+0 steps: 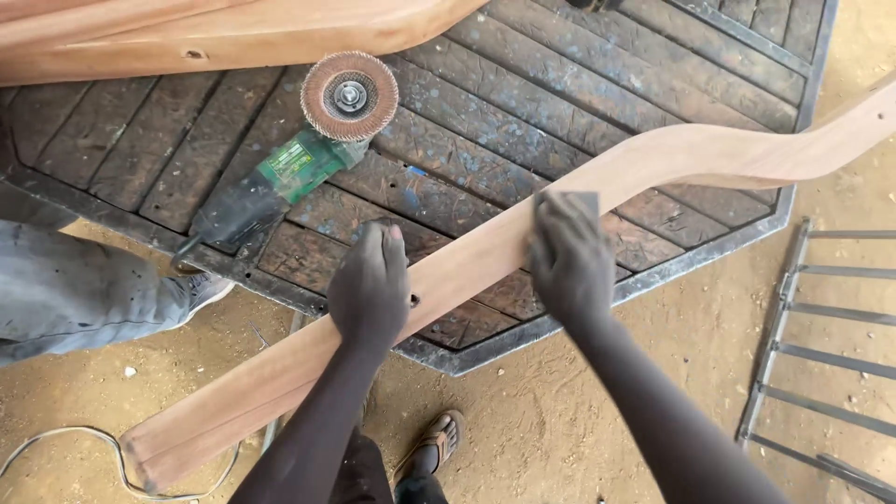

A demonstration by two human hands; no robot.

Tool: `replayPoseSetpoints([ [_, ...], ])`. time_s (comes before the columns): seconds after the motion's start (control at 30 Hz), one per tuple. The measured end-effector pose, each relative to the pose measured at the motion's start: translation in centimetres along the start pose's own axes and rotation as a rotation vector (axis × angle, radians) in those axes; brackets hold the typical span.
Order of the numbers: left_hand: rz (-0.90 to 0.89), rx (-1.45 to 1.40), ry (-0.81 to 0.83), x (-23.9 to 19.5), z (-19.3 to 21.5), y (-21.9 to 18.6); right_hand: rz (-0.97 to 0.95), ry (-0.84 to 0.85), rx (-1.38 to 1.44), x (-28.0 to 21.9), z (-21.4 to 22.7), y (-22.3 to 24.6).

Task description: Sanding a curved wooden component by hand using a sanding block on a workbench

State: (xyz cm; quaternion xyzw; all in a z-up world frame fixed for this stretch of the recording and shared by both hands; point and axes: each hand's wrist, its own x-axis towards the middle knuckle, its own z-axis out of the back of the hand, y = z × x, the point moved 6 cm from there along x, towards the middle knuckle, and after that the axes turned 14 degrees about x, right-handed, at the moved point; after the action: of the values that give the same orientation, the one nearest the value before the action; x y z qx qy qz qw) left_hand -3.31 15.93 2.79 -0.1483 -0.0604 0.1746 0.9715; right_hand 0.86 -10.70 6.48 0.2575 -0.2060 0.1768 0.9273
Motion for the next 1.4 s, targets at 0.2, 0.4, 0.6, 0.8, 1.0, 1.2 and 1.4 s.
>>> replayPoseSetpoints([
  [0.2, -0.196, 0.201, 0.000, -4.6, 4.4, 13.4, 0.016, 0.179, 0.086, -1.3, 0.0, 1.9],
  [0.4, 0.574, 0.593, 0.604, -6.5, 6.9, 21.6, 0.016, 0.161, 0.072, -1.5, 0.1, 1.6],
  [0.6, 0.564, 0.543, 0.522, -5.8, 6.8, 20.7, 0.048, 0.215, 0.104, -0.7, 0.4, -0.9],
  [0.8, 0.577, 0.614, 0.577, -5.5, 5.1, 21.1, -0.018, 0.145, 0.027, 1.0, 1.2, -5.4],
  [1.0, 0.447, 0.592, 0.518, -4.9, 4.4, 18.7, 0.012, 0.029, -0.017, 1.5, 2.4, -6.8],
  [1.2, 0.568, 0.045, 0.448, -6.6, -0.2, 33.8, -0.039, 0.085, -0.056, 1.6, 1.7, -7.7],
  [1.4, 1.008, -0.638, 0.407, -7.9, -6.3, 44.8, -0.012, 0.041, 0.005, 2.3, 1.6, -8.2],
])
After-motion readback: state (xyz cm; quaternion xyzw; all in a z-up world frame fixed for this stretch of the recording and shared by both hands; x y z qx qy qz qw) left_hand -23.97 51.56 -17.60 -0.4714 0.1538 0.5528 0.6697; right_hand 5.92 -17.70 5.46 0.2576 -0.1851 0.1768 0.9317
